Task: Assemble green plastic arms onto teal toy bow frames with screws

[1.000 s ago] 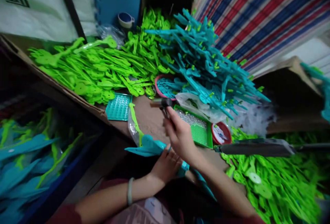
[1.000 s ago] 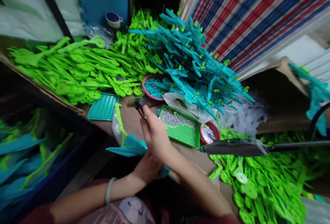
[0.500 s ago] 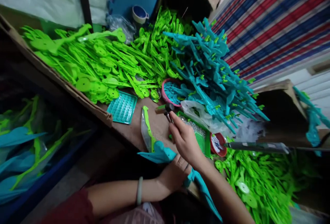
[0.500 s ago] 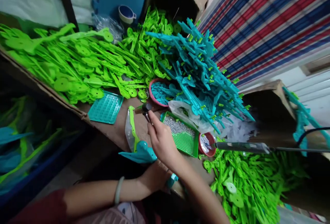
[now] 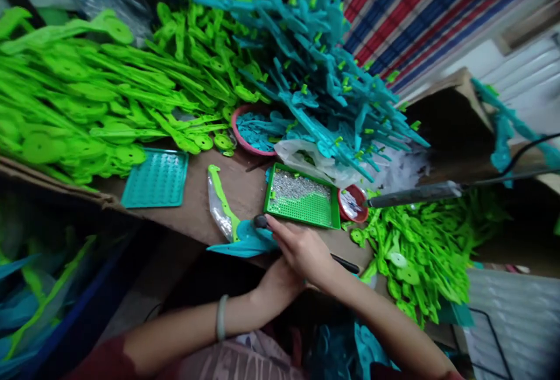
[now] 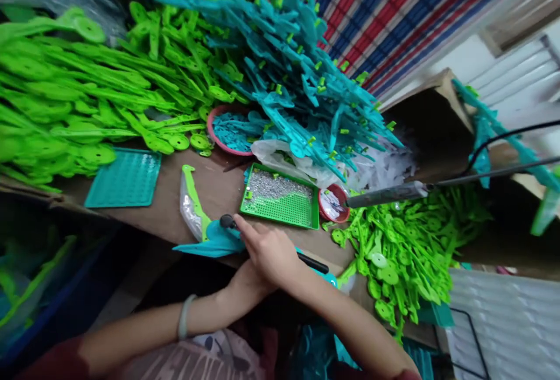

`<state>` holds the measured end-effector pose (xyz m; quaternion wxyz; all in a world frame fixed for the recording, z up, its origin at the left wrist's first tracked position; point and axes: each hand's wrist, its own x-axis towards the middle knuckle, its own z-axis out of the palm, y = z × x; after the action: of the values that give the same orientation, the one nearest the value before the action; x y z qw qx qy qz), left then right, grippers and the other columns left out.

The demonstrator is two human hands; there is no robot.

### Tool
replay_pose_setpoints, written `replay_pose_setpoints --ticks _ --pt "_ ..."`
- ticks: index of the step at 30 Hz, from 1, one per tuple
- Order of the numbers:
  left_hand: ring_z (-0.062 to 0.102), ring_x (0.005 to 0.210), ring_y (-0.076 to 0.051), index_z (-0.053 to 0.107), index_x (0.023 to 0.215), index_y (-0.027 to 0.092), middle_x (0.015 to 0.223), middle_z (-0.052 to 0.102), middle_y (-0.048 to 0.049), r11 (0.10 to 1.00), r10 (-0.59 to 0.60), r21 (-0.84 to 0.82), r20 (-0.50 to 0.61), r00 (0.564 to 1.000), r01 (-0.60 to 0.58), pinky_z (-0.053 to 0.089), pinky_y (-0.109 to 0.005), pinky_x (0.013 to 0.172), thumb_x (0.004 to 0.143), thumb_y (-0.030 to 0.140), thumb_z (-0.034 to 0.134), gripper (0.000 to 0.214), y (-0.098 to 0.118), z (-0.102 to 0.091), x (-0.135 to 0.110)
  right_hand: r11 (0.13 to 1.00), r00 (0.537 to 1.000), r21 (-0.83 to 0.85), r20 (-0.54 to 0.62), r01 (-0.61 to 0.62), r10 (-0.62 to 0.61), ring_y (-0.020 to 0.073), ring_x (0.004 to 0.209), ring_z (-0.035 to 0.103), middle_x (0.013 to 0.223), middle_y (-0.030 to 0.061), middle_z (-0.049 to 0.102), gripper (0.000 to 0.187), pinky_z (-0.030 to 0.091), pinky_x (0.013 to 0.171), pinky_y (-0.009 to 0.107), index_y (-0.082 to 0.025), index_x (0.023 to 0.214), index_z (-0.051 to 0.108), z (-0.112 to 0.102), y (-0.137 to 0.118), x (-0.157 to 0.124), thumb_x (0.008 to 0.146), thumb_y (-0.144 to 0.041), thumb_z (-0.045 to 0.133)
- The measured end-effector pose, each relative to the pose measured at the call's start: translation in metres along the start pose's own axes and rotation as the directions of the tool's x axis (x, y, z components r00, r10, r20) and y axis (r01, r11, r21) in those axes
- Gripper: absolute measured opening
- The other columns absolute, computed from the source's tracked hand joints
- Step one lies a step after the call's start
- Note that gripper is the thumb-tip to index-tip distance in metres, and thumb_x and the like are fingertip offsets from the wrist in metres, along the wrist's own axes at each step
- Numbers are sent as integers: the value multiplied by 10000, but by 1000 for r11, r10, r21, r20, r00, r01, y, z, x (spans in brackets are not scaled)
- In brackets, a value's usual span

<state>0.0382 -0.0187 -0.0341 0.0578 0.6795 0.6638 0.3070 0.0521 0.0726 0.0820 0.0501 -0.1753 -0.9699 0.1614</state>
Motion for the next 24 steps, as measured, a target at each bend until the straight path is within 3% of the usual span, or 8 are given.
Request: replay_pose_setpoints --ticks 3,6,8,10,12,15,20,24 --pt "570 1310 -306 622 1319 110 1381 620 -141 983 172 70 2 985 -172 503 -418 1087 958 125 489 385 -5 -17 -3 989 984 139 -162 -46 68 164 879 739 1089 77 764 439 588 781 257 -254 1459 524 -36 10 -20 1022 -225 492" --pt "593 1251 -359 592 1329 58 1351 622 -207 983 172 78 -35 985 -169 499 -501 1047 942 251 612 433 -11 -30 0 982 922 146 -351 -119 164 163 923 741 1117 61 765 442 589 807 254 -267 1441 541 -66 18 -60 1007 -186 519" --pt "607 1202 -353 607 1310 82 1324 639 -189 980 186 81 -63 981 -181 489 -506 1018 926 292 655 440 -14 -35 3 970 871 115 -426 -214 243 174 900 747 1094 67 771 439 595 792 263 -259 1427 555 -63 22 -90 999 -165 523" --pt "608 1174 -342 635 1266 98 1277 661 -174 976 211 72 -82 974 -206 470 -494 1004 933 319 651 400 -15 -38 6 951 830 87 -469 -297 302 190 846 752 1047 82 779 414 602 748 278 -243 1407 570 -43 28 -117 1006 -170 499" --pt "611 1145 -340 657 1228 106 1233 677 -172 974 220 69 -99 971 -214 454 -485 989 950 332 625 359 -16 -41 6 940 855 44 -404 -338 326 207 829 754 1027 90 782 402 603 713 292 -243 1412 559 -15 37 -137 1025 -207 458" --pt "614 1123 -338 670 1200 116 1201 689 -172 972 225 89 -105 969 -216 433 -474 978 979 345 572 333 -15 -47 7 929 917 -53 -192 -365 349 210 878 747 1061 93 771 436 592 730 291 -249 1478 479 9 60 -157 1046 -261 419" --pt "539 1266 -373 664 1128 108 1358 615 -202 958 275 96 -31 961 -271 400 -497 1021 961 387 584 335 -14 -50 27 820 934 -448 -198 -355 296 173 690 640 810 79 680 405 453 589 254 -172 1413 560 -11 125 -188 1043 -260 419" --pt "592 1127 -379 638 1144 108 1126 689 -175 960 258 90 86 962 -265 417 -537 1012 873 356 670 369 -14 -38 51 814 974 -537 -81 -221 211 172 721 581 861 80 666 330 444 642 275 -176 1283 650 -25 168 -193 1015 -224 464"
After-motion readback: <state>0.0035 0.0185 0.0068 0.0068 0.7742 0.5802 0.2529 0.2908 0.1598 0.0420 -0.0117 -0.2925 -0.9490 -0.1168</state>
